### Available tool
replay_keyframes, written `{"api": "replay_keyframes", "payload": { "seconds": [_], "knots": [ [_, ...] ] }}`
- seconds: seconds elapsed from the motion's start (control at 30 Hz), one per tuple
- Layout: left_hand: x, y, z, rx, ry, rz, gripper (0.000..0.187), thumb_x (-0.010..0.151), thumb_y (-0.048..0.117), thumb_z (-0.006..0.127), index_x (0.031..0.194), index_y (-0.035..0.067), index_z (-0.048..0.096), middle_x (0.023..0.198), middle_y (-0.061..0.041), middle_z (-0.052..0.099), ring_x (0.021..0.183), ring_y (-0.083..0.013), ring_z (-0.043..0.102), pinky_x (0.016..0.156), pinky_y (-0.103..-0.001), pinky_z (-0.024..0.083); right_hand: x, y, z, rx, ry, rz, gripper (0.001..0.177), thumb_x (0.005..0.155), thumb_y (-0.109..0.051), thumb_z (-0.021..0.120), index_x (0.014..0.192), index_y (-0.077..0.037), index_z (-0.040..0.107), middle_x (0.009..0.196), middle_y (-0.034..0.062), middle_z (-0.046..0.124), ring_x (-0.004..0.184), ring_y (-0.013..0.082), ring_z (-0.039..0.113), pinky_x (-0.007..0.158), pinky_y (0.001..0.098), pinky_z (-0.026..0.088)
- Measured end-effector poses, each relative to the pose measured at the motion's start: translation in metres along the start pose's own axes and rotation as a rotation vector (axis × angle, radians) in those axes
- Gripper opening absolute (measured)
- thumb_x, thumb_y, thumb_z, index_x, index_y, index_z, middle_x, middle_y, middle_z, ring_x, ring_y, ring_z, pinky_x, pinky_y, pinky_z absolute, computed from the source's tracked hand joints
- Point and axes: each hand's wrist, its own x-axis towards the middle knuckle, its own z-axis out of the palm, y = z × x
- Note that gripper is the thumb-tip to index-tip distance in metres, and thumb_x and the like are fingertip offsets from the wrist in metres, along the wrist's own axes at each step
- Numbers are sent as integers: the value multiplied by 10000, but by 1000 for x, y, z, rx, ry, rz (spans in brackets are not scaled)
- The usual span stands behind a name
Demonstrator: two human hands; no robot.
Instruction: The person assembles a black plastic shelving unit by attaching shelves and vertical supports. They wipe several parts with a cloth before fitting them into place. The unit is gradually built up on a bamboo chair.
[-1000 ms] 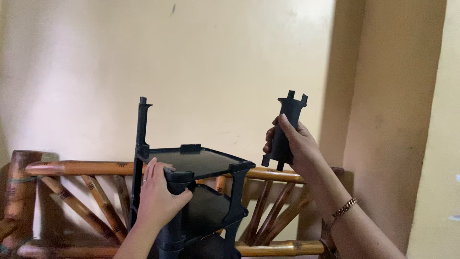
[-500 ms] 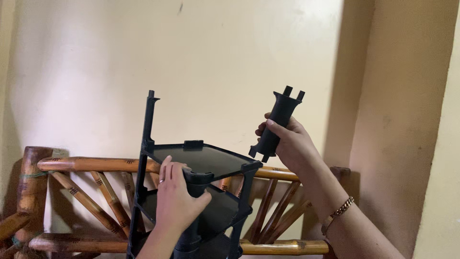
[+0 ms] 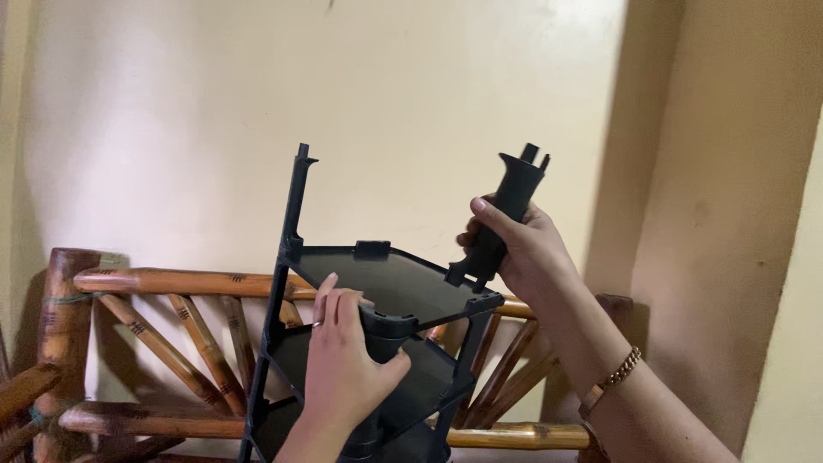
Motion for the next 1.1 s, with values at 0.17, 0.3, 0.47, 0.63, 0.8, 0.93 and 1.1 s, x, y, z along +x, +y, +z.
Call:
{"api": "replay_keyframes", "payload": {
  "seconds": [0.17,0.3,0.47,0.63,0.8,0.93,1.1],
  "knots": [
    [-5,4,-1,-30,37,37,816,533,212,896,1189,-13,465,1274,-224,488,1434,-428,307,1095,-496,366,-20,-4,22,-4,-23,4,297,890,-246,715,1028,-9,601,779,135,698,723,245,745,663,385,638],
    [-4,8,-2,-5,-15,6,915,513,229,944,1227,-55,447,1355,-283,435,1456,-453,281,1082,-496,341,-29,2,37,52,-107,-27,322,931,-343,696,981,-44,588,737,106,668,648,202,683,608,362,597],
    [-6,8,-4,-2,-18,-22,873,527,216,910,1231,-43,464,1350,-251,463,1446,-402,281,1134,-474,331,-30,14,48,-36,-114,-38,269,901,-298,742,912,-76,591,664,81,653,580,183,652,591,340,576],
    [-1,7,-8,6,-43,-56,906,544,256,931,1262,-28,456,1416,-250,423,1503,-403,241,1127,-466,308,-25,21,54,-84,-120,-88,188,862,-182,760,888,-95,595,646,53,647,575,163,637,593,336,543],
    [3,3,-10,-18,-86,-131,944,526,244,934,1276,2,414,1441,-245,378,1455,-383,251,1116,-458,327,-13,27,57,-50,-71,-98,247,844,-99,682,1022,-60,516,760,96,641,615,189,644,585,350,567],
    [4,-2,-5,-56,-23,-80,888,542,233,921,1226,-20,416,1400,-260,415,1456,-407,246,1068,-473,375,-3,35,56,-14,-28,-73,334,877,-136,616,1126,-119,395,848,72,558,657,177,603,555,343,524],
    [4,-15,-1,-61,-30,-92,790,558,209,894,1181,2,455,1356,-235,465,1483,-387,267,1109,-464,375,-2,40,56,-468,-67,-139,322,989,-212,634,1227,-95,450,881,80,538,746,171,580,629,383,517]
  ]
}}
